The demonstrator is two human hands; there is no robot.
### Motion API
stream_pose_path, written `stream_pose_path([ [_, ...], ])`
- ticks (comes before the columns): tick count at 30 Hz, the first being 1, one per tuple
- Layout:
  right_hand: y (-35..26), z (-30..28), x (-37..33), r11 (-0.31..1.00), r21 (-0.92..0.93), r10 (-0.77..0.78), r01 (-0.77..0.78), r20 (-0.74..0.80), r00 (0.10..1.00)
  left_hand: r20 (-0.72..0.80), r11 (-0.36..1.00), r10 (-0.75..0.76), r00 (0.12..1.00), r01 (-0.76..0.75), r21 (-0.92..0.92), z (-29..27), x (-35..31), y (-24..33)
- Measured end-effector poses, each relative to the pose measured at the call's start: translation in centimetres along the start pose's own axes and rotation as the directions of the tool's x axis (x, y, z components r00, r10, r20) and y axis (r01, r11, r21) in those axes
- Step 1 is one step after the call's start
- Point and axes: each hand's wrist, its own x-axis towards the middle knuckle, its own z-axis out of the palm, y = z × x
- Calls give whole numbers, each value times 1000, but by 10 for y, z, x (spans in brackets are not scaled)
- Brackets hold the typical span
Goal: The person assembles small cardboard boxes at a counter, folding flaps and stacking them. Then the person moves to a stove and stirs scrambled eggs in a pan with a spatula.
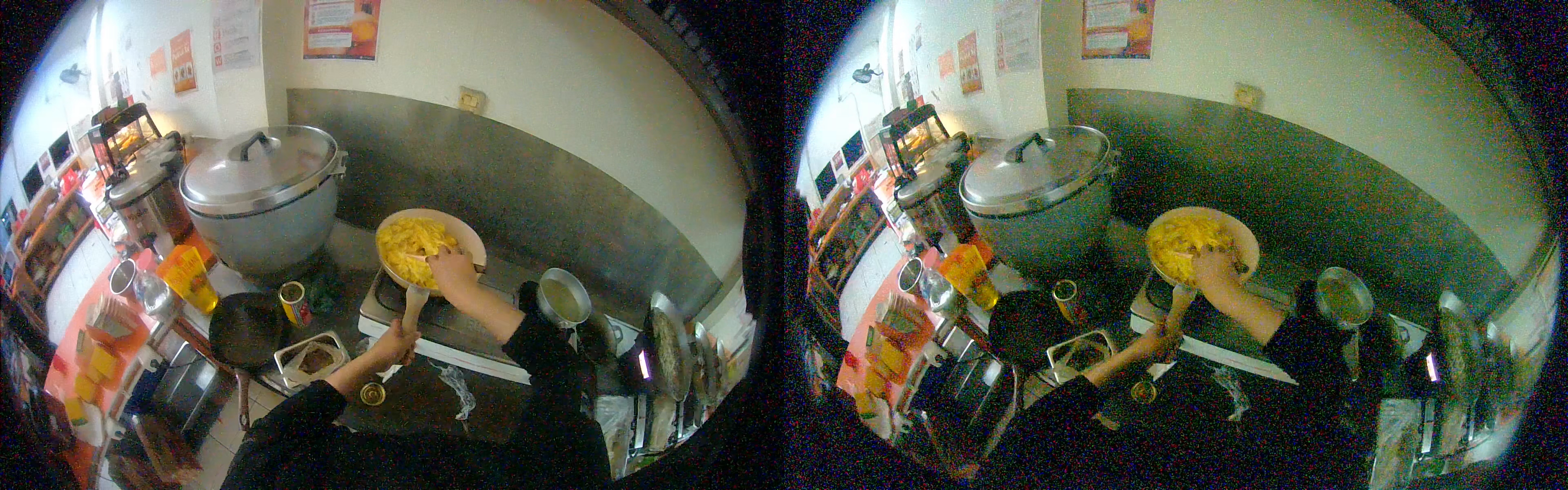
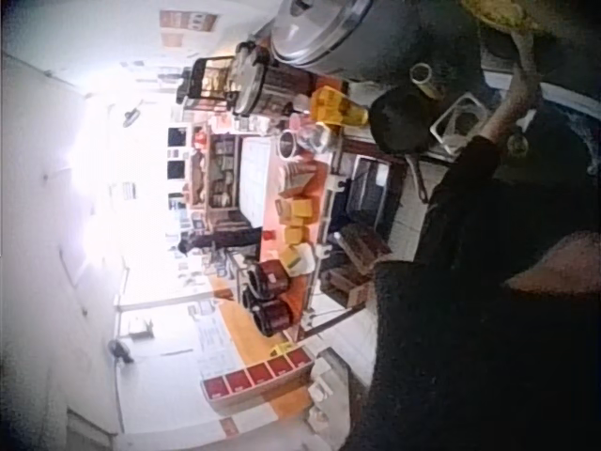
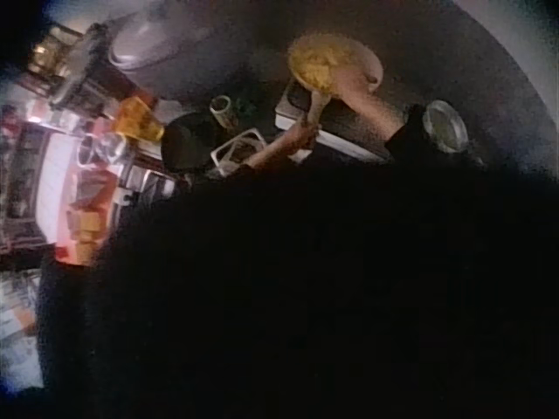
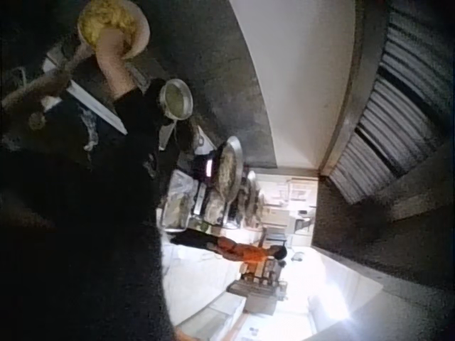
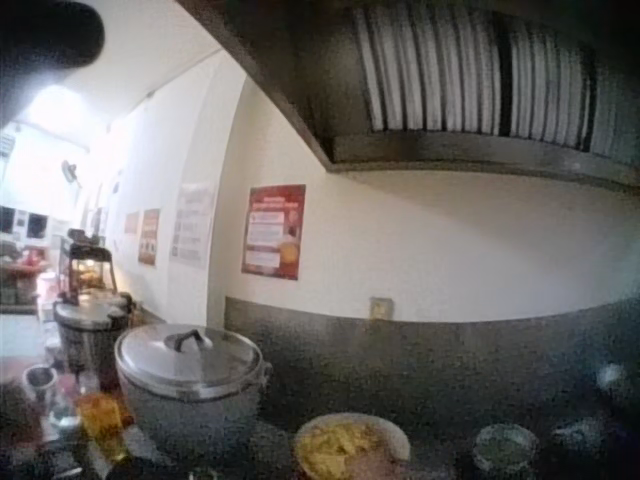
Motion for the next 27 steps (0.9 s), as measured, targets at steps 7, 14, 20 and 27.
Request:
stream_pose_path([
  [7,58,-58,-8,996,-61,63,-67,-70,996,-47,993,90,995,-87,76,12,-27,15],
  [14,154,45,22,975,-134,-154,180,185,971,-5,999,24,1000,-24,48,11,-20,16],
  [20,96,14,-19,909,266,-348,321,57,936,-23,950,101,995,-90,300,21,-43,37],
  [27,30,8,1,914,394,53,-98,124,991,78,820,380,922,-375,433,-17,-11,-9],
])
